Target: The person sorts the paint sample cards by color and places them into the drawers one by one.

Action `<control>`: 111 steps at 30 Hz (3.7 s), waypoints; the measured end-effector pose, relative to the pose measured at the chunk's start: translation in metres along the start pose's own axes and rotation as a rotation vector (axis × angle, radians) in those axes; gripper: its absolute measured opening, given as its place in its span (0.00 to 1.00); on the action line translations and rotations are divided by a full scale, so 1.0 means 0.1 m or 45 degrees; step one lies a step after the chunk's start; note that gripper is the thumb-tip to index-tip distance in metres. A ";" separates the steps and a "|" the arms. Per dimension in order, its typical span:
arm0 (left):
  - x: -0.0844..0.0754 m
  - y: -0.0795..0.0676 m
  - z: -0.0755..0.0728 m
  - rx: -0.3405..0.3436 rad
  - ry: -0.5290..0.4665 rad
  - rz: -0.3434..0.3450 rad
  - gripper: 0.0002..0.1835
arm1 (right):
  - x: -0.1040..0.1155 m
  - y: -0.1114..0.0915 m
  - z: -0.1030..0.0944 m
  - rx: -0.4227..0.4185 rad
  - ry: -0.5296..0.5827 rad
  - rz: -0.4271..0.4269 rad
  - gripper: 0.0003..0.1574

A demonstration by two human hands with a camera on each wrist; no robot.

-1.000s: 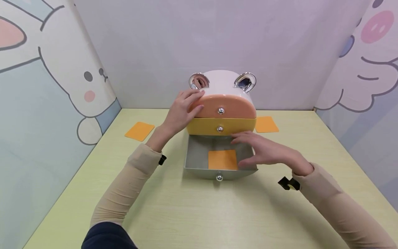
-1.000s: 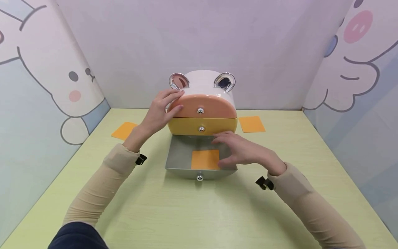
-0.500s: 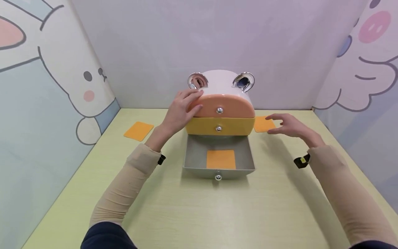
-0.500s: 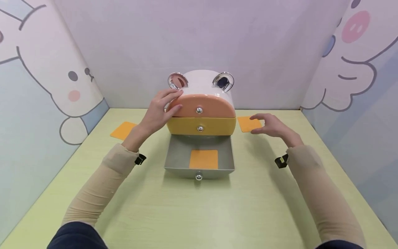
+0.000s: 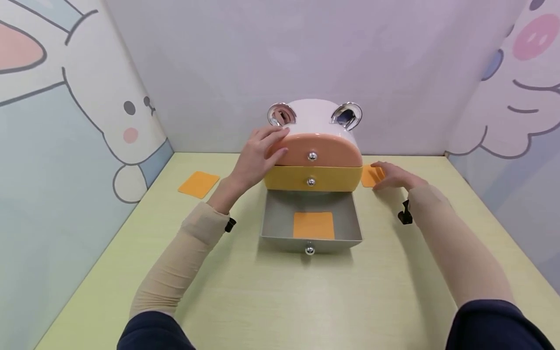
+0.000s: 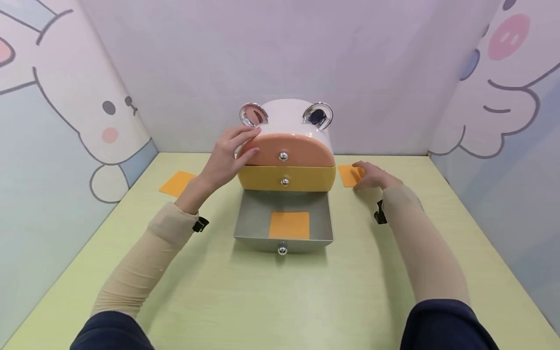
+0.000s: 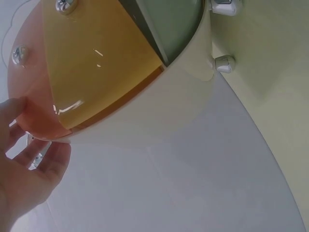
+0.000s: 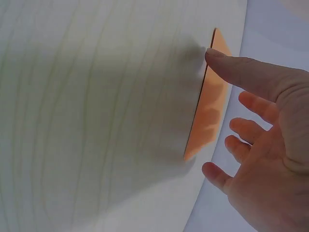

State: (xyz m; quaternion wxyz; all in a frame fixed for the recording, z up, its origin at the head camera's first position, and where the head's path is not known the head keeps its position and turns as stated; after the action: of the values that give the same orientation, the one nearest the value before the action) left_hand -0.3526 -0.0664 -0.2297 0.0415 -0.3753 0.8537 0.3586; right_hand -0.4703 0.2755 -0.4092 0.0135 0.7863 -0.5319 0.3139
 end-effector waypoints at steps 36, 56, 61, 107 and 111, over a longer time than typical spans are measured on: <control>0.02 0.02 0.01 0.006 0.005 -0.016 0.23 | -0.18 0.00 -0.04 -0.112 -0.191 0.200 0.64; 0.01 0.02 0.01 0.014 0.001 -0.025 0.23 | -0.26 -0.09 -0.04 -0.153 -0.160 0.283 0.68; 0.02 0.02 0.01 0.006 0.002 -0.017 0.23 | -0.18 -0.14 -0.08 -0.183 -0.182 0.247 0.68; 0.00 0.01 0.00 0.026 0.002 -0.036 0.24 | 1.35 -1.51 0.00 -0.402 -0.412 -0.299 0.53; 0.00 0.01 0.00 0.020 0.000 -0.033 0.24 | 1.42 -1.54 0.05 -0.379 -0.387 -0.320 0.53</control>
State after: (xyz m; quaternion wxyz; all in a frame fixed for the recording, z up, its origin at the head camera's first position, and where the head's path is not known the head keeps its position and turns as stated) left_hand -0.3530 -0.0658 -0.2293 0.0492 -0.3859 0.8515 0.3515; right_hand -0.3041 0.2224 -0.2931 0.0879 0.8739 -0.4662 0.1059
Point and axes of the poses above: each hand's wrist, its own y-axis towards the middle knuckle, its own z-axis out of the palm, x = y × z, the point moved 9 cm from there along y, towards the middle knuckle, and after that the axes turned 7 degrees about x, right-handed, at the moved point
